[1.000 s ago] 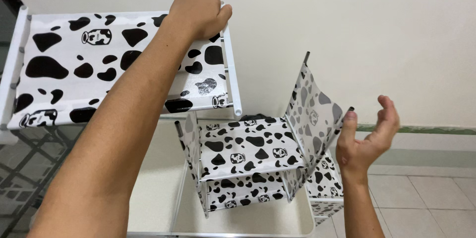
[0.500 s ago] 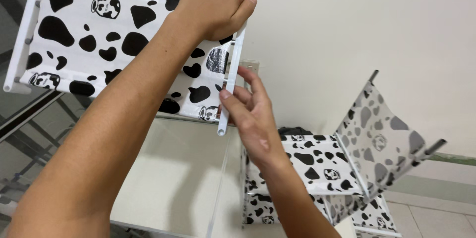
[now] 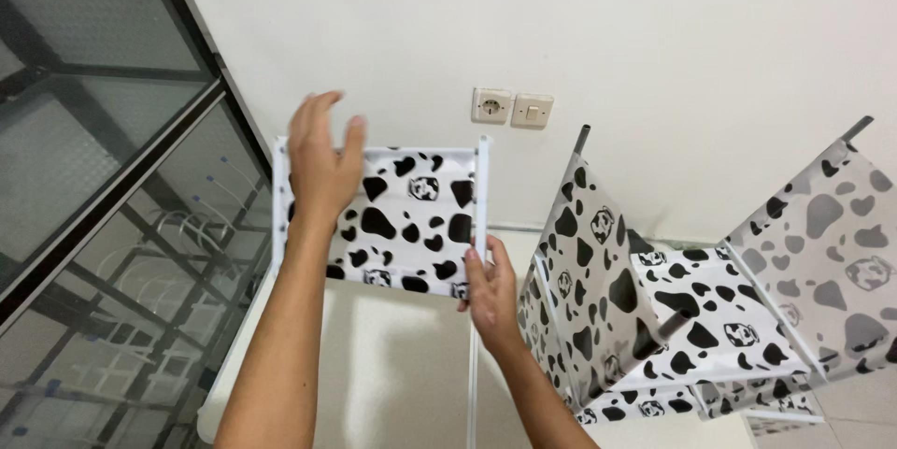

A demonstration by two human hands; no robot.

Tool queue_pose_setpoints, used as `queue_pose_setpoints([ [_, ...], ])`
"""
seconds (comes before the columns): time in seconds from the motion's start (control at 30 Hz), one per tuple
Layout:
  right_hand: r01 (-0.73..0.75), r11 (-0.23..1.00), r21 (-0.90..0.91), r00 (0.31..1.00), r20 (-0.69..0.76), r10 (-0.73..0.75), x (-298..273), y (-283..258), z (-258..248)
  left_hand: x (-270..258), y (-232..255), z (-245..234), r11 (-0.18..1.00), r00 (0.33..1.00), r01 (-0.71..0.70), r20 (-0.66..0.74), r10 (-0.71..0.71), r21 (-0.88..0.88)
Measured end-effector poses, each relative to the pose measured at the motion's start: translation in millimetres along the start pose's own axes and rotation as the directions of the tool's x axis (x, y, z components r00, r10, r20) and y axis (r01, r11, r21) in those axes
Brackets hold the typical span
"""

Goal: The person assembles a three-tier fabric storage shelf by inserting metal rods into the frame and attaching the cow-print fabric panels. They handle the frame, rods, and fabric pieces, then place the assembled unit on a white table.

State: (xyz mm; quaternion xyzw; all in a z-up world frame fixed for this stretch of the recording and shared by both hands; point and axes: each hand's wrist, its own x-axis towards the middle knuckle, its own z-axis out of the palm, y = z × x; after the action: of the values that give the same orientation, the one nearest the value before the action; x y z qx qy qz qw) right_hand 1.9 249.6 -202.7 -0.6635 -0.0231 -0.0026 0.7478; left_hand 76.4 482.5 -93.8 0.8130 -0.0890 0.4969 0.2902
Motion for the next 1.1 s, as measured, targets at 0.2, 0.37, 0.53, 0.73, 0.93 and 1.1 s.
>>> queue_pose_setpoints([
  [0.2,-0.096,0.991,-0.09,0.993,-0.076,0.09,-8.3,63.1,-46.7,-141.6,-147.4,-9.1,0.686,0.682,0.715,0.081,-0.727,0.132],
  [0.37,-0.143,0.973,-0.182,0.988,-0.088,0.129,-2.4,92.5,-58.2,-231.1,-177.7,-4.3,0.4,0.389,0.915,0.365,-0.846,-0.047],
  [0.53,-0.09,0.864,-0.495,0.986,-0.165,0.008,11.8,91.7,-60.7,-246.3,-154.5,-5.3,0.483,0.48,0.874,0.229,-0.847,-0.044],
  [0.73,0.446,0.486,-0.752,0.793,0.08,-0.604,26.2,56.5,-11.7,-227.0,-120.8,-11.8,0.616,0.608,0.788,0.166,-0.777,0.0],
  [0.93,0.729,0.328,-0.6,0.661,0.493,-0.567,50.7,32.8,79.9,-217.0,-94.2,-20.6,0.626,0.613,0.78,0.214,-0.761,-0.008],
  [1.1,0.665,0.438,-0.605,0.731,0.647,-0.216,67.4,32.2,129.2,-220.7,-83.6,-31.2,0.639,0.613,0.769,0.267,-0.744,0.016],
])
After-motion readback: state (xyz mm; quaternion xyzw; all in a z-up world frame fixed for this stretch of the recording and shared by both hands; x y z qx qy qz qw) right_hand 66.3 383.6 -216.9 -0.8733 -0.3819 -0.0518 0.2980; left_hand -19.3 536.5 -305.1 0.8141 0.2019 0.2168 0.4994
